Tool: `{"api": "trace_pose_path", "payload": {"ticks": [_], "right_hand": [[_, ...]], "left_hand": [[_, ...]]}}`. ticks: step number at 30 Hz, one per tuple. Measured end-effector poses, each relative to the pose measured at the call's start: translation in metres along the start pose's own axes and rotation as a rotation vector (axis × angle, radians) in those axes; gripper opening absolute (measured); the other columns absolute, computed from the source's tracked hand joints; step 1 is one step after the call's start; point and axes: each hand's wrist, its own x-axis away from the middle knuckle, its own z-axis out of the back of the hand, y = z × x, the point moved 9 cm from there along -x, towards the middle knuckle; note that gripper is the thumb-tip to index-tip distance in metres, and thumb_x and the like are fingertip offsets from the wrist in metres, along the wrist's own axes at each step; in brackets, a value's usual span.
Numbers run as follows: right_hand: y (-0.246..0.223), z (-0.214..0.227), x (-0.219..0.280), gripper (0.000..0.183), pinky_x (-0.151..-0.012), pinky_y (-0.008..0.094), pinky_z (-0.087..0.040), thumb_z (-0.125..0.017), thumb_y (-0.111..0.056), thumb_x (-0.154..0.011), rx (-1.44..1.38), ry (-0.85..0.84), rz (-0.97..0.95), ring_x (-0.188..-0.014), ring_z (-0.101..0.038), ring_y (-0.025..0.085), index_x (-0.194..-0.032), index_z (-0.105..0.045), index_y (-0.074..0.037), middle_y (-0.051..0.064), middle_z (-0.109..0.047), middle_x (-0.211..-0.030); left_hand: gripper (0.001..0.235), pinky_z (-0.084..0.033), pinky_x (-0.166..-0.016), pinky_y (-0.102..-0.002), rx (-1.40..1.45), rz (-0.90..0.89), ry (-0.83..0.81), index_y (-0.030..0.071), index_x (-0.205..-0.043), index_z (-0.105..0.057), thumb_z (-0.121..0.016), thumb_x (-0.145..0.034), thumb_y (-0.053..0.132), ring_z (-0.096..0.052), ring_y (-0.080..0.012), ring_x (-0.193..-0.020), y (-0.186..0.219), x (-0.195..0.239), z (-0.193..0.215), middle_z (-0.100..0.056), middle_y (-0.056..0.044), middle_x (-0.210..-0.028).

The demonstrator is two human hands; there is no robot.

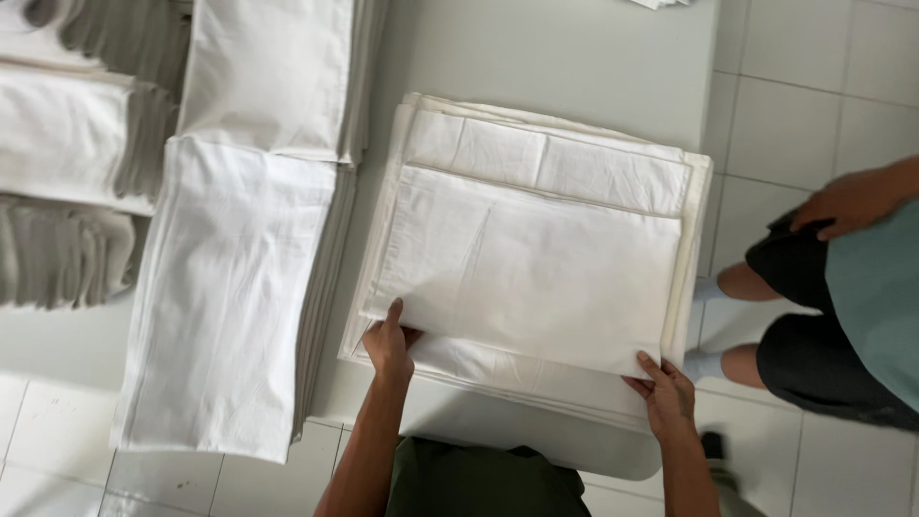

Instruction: The person folds white linens on a table by hand, aligning the edges and smoothing the fabric before stacking them onto existing piles.

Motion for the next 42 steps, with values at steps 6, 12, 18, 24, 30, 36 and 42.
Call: {"api": "trace_pose_path", "payload": {"ticks": [6, 12, 18, 24, 30, 36, 42], "right_hand": [[-0.025, 0.029, -0.059, 0.024, -0.075, 0.031, -0.065, -0.079, -0.007, -0.087, -0.078, -0.108, 0.21, -0.101, -0.071, 0.014, -0.106, -0.066, -0.013, 0.002, -0.073, -0.113], [-0.194, -0.011, 0.045, 0.039, -0.108, 0.02, -0.063, -0.07, -0.01, -0.096, -0.103, -0.18, 0.488, -0.115, -0.073, 0.007, -0.133, -0.063, -0.021, 0.001, -0.072, -0.127], [-0.291, -0.136, 0.123, 0.04, -0.086, 0.025, -0.053, -0.064, -0.025, -0.103, 0.128, -0.402, 0.661, -0.111, -0.059, 0.002, -0.143, -0.056, -0.03, -0.018, -0.057, -0.131], [-0.305, -0.337, 0.191, 0.044, -0.087, 0.016, -0.052, -0.073, -0.013, -0.088, 0.125, -0.698, 0.599, -0.087, -0.062, 0.003, -0.13, -0.069, -0.023, -0.008, -0.059, -0.085], [-0.305, -0.52, 0.293, 0.033, -0.08, 0.02, -0.054, -0.073, -0.008, -0.091, 0.111, -1.0, 0.657, -0.09, -0.062, 0.009, -0.122, -0.067, -0.017, -0.001, -0.06, -0.095], [-0.219, -0.648, 0.235, 0.042, -0.081, 0.022, -0.057, -0.077, 0.0, -0.084, 0.165, -1.089, 0.629, -0.096, -0.067, 0.012, -0.119, -0.065, -0.022, 0.0, -0.068, -0.112], [-0.103, -0.675, 0.151, 0.041, -0.082, 0.032, -0.054, -0.08, -0.011, -0.089, 0.81, -0.83, 0.682, -0.1, -0.067, 0.02, -0.125, -0.061, -0.013, 0.011, -0.07, -0.116]], "left_hand": [[0.027, -0.064, -0.062, -0.04, -0.044, -0.259, -0.068, -0.007, -0.097, -0.073, -0.079, -0.088, 0.018, -0.07, -0.0274, -0.075, 0.042, 0.035, 0.017, -0.073, -0.015, -0.086], [0.046, -0.034, -0.046, -0.028, -0.175, -0.43, -0.153, 0.007, -0.051, -0.053, -0.081, -0.087, 0.016, -0.071, -0.0237, -0.044, 0.105, 0.152, 0.057, -0.059, -0.011, -0.041], [0.022, -0.051, -0.04, -0.038, 0.214, -0.477, -0.044, -0.021, -0.091, -0.068, -0.07, -0.085, 0.0, -0.061, -0.0346, -0.043, 0.149, 0.203, 0.147, -0.068, -0.031, -0.065], [0.016, -0.054, -0.037, -0.036, 0.526, -0.71, 0.071, -0.013, -0.081, -0.065, -0.07, -0.091, -0.001, -0.062, -0.0331, -0.041, 0.184, 0.204, 0.255, -0.061, -0.02, -0.058], [0.024, -0.054, -0.038, -0.034, 0.526, -0.94, 0.358, -0.006, -0.078, -0.062, -0.072, -0.095, 0.007, -0.058, -0.0278, -0.048, 0.235, 0.234, 0.325, -0.056, -0.014, -0.066], [0.027, -0.051, -0.046, -0.037, 0.426, -0.686, 0.392, -0.006, -0.08, -0.066, -0.076, -0.087, 0.019, -0.063, -0.0282, -0.046, 0.132, 0.132, 0.329, -0.067, -0.021, -0.066], [0.027, -0.055, -0.063, -0.037, 0.235, -0.078, 0.229, -0.012, -0.087, -0.079, -0.075, -0.092, 0.014, -0.068, -0.0288, -0.063, 0.044, 0.022, 0.296, -0.077, -0.024, -0.073]]}}
